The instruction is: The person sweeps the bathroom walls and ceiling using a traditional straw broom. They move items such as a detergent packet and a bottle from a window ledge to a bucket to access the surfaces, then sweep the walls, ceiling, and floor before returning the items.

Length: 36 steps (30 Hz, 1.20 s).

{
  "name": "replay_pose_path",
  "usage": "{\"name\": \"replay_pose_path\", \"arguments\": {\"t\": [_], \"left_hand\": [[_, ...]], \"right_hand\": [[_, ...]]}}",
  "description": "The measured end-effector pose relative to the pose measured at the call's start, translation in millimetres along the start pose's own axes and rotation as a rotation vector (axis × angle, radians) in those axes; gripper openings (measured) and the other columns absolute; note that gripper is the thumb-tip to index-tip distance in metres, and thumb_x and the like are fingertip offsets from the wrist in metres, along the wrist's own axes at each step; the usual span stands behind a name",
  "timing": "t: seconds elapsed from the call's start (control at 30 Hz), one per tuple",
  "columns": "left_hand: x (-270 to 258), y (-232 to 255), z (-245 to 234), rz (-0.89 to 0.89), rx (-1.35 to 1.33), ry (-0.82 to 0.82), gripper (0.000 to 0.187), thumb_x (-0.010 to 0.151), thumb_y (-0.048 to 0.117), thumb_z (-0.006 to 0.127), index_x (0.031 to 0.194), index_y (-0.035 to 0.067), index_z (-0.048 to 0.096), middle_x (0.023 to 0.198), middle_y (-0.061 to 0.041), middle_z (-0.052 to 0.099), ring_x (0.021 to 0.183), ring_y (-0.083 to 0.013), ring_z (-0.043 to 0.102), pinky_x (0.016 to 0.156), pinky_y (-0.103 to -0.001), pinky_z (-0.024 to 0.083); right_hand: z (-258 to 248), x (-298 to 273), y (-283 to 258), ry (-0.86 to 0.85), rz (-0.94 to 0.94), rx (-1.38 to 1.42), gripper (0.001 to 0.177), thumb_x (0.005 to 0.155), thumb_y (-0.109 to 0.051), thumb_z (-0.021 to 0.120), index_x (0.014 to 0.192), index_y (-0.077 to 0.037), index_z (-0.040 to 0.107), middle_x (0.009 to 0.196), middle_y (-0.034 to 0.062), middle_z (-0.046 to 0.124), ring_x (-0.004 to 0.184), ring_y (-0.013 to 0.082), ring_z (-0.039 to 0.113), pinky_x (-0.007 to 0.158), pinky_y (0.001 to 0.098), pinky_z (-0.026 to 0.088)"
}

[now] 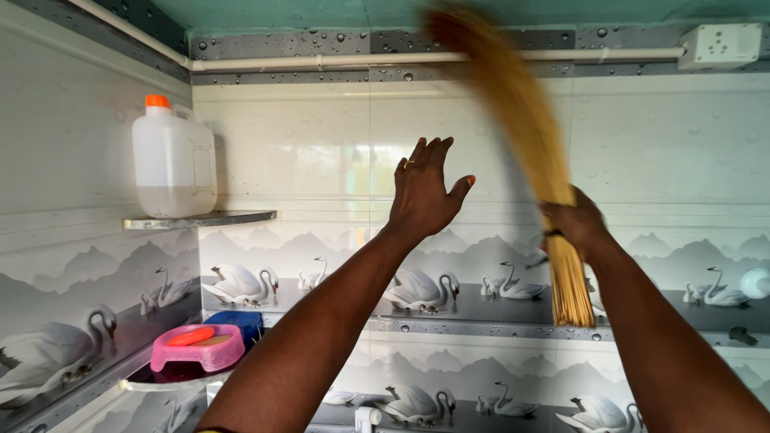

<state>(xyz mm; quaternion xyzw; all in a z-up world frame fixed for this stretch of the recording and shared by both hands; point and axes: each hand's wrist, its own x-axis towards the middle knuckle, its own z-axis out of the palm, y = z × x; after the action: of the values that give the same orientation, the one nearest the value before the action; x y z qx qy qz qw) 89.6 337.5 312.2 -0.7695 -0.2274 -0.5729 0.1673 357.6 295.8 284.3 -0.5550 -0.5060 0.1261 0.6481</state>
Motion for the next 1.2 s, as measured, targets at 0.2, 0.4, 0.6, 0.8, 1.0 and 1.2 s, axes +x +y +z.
{"name": "replay_pose_path", "arguments": {"t": [0.2, 0.4, 0.6, 0.8, 1.0, 1.2], "left_hand": [[-4.5, -10.0, -19.7, -0.008, 0.059, -0.007, 0.074, 0.093, 0.039, 0.070, 0.150, 0.001, 0.043, 0.153, -0.026, 0.044, 0.152, -0.0416, 0.028, 0.119, -0.061, 0.023], [-15.4, -26.1, -61.6, -0.027, 0.113, 0.002, 0.073, 0.093, 0.039, 0.070, 0.149, 0.001, 0.044, 0.153, -0.024, 0.047, 0.151, -0.0405, 0.030, 0.119, -0.061, 0.024], [-15.9, -52.6, -100.2, -0.030, 0.218, 0.074, 0.072, 0.092, 0.040, 0.070, 0.148, 0.001, 0.046, 0.152, -0.022, 0.049, 0.151, -0.0405, 0.031, 0.118, -0.061, 0.025], [-13.6, -64.4, -109.0, -0.101, 0.195, 0.158, 0.069, 0.089, 0.036, 0.072, 0.146, 0.004, 0.050, 0.151, -0.021, 0.052, 0.148, -0.0403, 0.037, 0.120, -0.057, 0.027], [-14.2, -68.5, -92.6, -0.081, 0.196, 0.134, 0.068, 0.091, 0.036, 0.072, 0.146, 0.003, 0.050, 0.150, -0.023, 0.051, 0.148, -0.0412, 0.035, 0.119, -0.058, 0.026], [-27.7, -67.4, -68.9, -0.058, 0.145, 0.058, 0.070, 0.092, 0.036, 0.071, 0.147, 0.001, 0.047, 0.153, -0.023, 0.049, 0.150, -0.0404, 0.034, 0.118, -0.060, 0.025]], "right_hand": [[33.5, -16.8, 54.3, 0.337, 0.069, 0.138, 0.060, 0.099, -0.016, 0.066, 0.152, -0.013, 0.039, 0.109, 0.0236, 0.066, 0.075, 0.0354, 0.070, 0.057, 0.0417, 0.062], [154.3, 18.9, 54.0, 0.486, -0.215, 0.725, 0.071, 0.094, -0.011, 0.072, 0.152, -0.014, 0.031, 0.115, 0.0123, 0.063, 0.089, 0.0270, 0.070, 0.059, 0.0398, 0.067], [241.4, 11.7, -61.3, -0.051, -0.117, 0.608, 0.040, 0.099, -0.017, 0.061, 0.133, -0.006, 0.042, 0.098, 0.0197, 0.061, 0.060, 0.0329, 0.065, 0.044, 0.0451, 0.058], [292.8, -55.5, -75.7, -0.538, -0.352, -0.297, 0.041, 0.097, -0.035, 0.068, 0.116, 0.001, 0.065, 0.088, 0.0166, 0.077, 0.067, 0.0210, 0.073, 0.069, 0.0400, 0.059], [274.9, -61.2, -48.3, -0.513, -0.454, -0.372, 0.048, 0.087, -0.031, 0.074, 0.127, -0.009, 0.060, 0.091, 0.0101, 0.075, 0.064, 0.0199, 0.073, 0.068, 0.0380, 0.062], [208.8, -30.9, 15.5, -0.143, -0.051, 0.417, 0.047, 0.091, -0.018, 0.070, 0.134, -0.010, 0.053, 0.099, 0.0135, 0.063, 0.053, 0.0277, 0.061, 0.042, 0.0418, 0.054]]}}
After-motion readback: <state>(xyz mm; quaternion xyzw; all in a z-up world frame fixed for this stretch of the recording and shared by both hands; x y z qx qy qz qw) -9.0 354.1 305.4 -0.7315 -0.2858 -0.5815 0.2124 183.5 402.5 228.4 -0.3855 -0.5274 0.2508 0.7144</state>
